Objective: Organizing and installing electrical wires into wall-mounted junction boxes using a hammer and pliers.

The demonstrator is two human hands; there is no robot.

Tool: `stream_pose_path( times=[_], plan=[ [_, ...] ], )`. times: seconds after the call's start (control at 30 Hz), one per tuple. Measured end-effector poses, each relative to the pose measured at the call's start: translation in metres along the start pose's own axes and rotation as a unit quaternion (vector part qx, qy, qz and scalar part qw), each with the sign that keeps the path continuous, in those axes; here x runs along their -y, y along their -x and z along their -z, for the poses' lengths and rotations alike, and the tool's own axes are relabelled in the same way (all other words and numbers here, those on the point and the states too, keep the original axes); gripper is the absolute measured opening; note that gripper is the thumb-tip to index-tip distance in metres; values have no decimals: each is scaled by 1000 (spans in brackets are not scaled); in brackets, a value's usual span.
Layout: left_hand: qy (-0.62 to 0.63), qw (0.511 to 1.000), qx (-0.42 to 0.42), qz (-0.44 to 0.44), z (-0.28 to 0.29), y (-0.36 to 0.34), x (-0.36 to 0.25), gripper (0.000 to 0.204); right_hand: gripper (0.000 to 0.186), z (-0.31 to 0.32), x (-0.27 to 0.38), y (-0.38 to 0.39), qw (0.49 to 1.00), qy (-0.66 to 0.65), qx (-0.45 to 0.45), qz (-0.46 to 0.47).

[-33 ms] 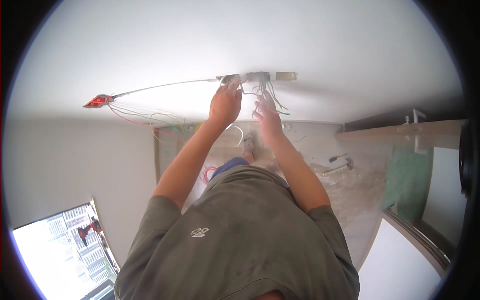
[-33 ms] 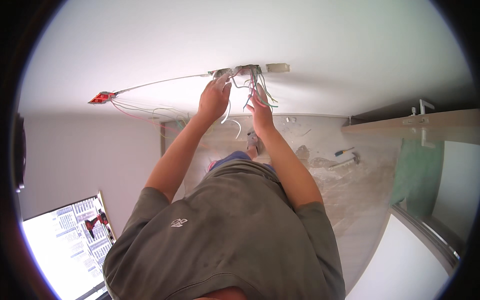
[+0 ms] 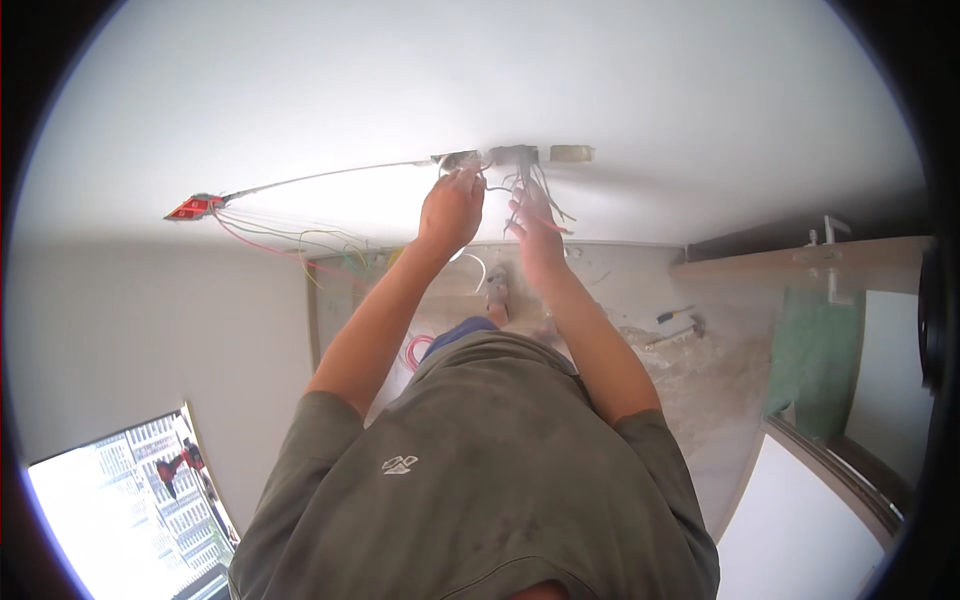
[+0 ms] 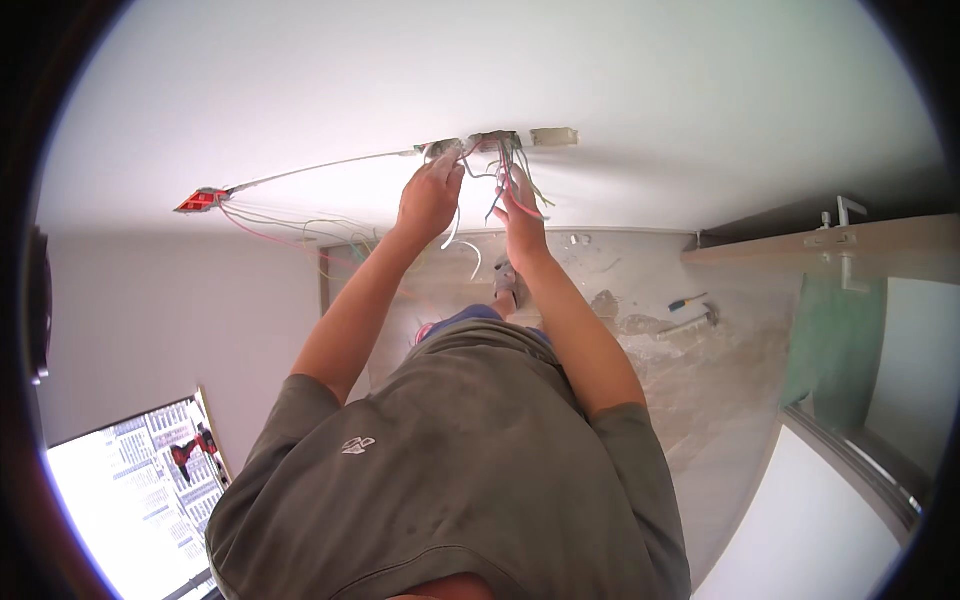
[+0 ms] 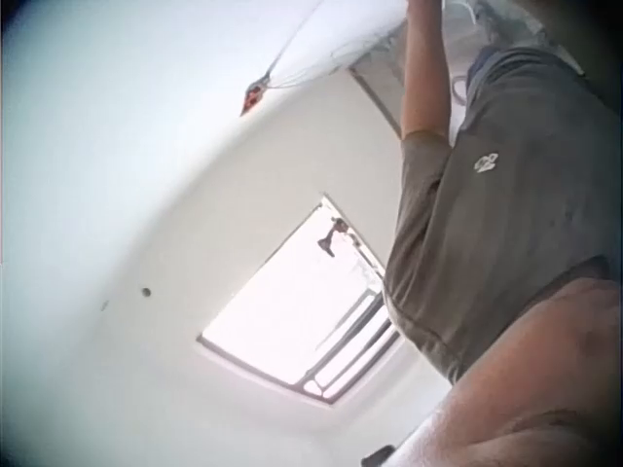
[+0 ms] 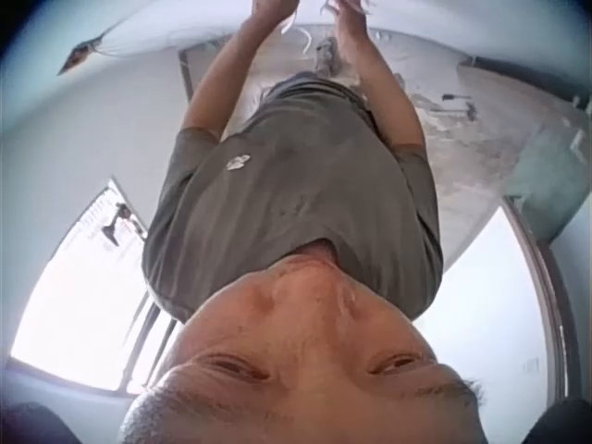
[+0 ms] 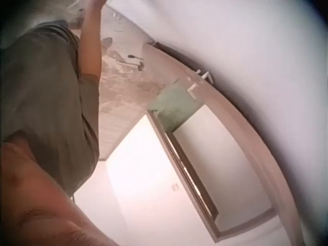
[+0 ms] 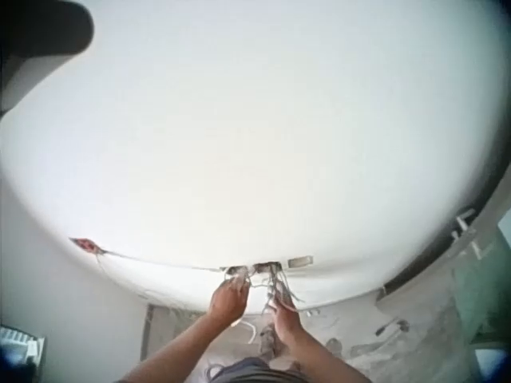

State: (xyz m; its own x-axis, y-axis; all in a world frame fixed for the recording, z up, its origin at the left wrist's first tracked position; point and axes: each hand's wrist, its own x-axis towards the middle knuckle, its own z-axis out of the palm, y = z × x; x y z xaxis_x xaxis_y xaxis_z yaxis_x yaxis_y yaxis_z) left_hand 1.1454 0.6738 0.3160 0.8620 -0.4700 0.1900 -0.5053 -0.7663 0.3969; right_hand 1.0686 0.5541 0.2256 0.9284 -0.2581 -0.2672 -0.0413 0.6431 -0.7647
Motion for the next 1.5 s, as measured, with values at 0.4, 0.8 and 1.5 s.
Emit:
stream_pose_path(
  times=[0.4,0.8,1.5],
  plan=[
    [156,966,199,-58,-25,-1,9,31,33,4,7,-21,997,53,49,26],
    [335,922,181,70,-22,-11,52,40,36,-20,24,-2,990,52,-53,-123],
    [-1,1000,16,-10,-67,-15,-12,40,32,11,53,20,992,47,14,-112]
  ],
)
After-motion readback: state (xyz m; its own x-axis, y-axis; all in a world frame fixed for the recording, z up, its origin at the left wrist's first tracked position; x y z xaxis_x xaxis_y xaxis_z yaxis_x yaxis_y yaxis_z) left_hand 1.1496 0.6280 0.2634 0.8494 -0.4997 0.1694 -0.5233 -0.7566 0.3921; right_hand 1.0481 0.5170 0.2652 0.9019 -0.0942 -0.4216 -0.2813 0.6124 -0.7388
